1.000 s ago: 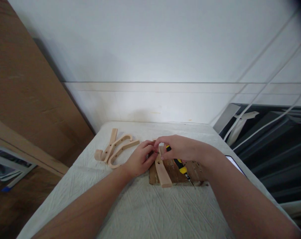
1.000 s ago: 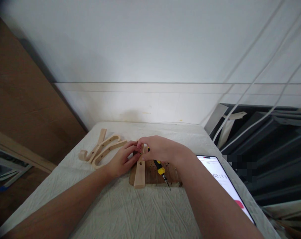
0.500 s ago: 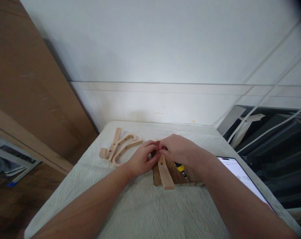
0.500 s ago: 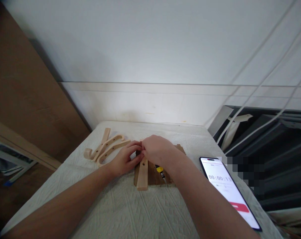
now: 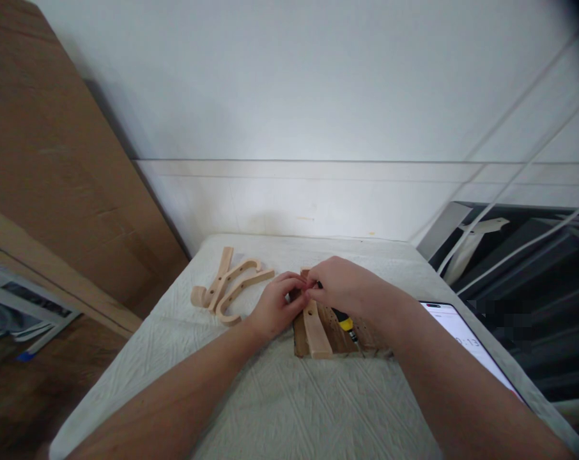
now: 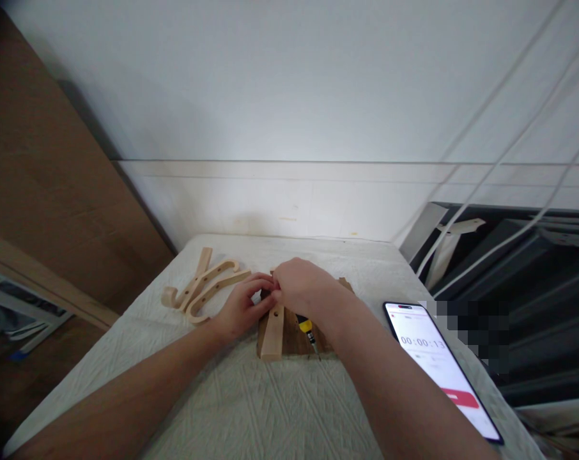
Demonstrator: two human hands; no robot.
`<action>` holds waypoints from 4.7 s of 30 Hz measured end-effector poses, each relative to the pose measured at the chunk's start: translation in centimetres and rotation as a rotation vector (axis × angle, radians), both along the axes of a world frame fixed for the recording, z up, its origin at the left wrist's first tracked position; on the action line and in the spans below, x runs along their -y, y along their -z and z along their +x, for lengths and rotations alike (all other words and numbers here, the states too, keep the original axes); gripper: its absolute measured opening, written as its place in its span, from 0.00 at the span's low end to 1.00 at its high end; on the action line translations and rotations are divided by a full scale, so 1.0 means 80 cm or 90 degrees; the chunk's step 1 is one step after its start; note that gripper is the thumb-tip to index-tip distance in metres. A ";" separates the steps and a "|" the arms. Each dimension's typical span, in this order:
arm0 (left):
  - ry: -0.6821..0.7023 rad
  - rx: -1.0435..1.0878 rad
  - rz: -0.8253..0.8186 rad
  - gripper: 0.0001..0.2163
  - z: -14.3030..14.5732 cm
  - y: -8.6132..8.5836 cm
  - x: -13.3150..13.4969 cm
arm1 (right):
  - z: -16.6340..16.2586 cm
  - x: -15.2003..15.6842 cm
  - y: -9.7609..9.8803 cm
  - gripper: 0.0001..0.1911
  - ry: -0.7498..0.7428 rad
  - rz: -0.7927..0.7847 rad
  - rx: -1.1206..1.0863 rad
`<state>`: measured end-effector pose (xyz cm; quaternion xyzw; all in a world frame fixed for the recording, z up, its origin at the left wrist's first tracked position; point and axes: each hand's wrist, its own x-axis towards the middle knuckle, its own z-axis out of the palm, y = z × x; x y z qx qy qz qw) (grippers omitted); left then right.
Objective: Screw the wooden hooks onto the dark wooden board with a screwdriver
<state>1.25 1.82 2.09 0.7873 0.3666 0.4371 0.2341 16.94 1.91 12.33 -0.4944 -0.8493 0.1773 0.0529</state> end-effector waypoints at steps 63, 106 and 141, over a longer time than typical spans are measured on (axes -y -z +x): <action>-0.064 0.032 -0.038 0.06 0.008 0.005 0.005 | 0.015 0.016 -0.068 0.14 -0.019 0.123 -0.033; -0.047 0.032 -0.044 0.06 0.006 0.002 0.007 | 0.016 -0.005 -0.059 0.14 0.045 0.157 -0.096; -0.061 0.048 -0.094 0.07 0.011 0.006 0.007 | 0.023 0.009 -0.071 0.16 0.011 0.174 -0.020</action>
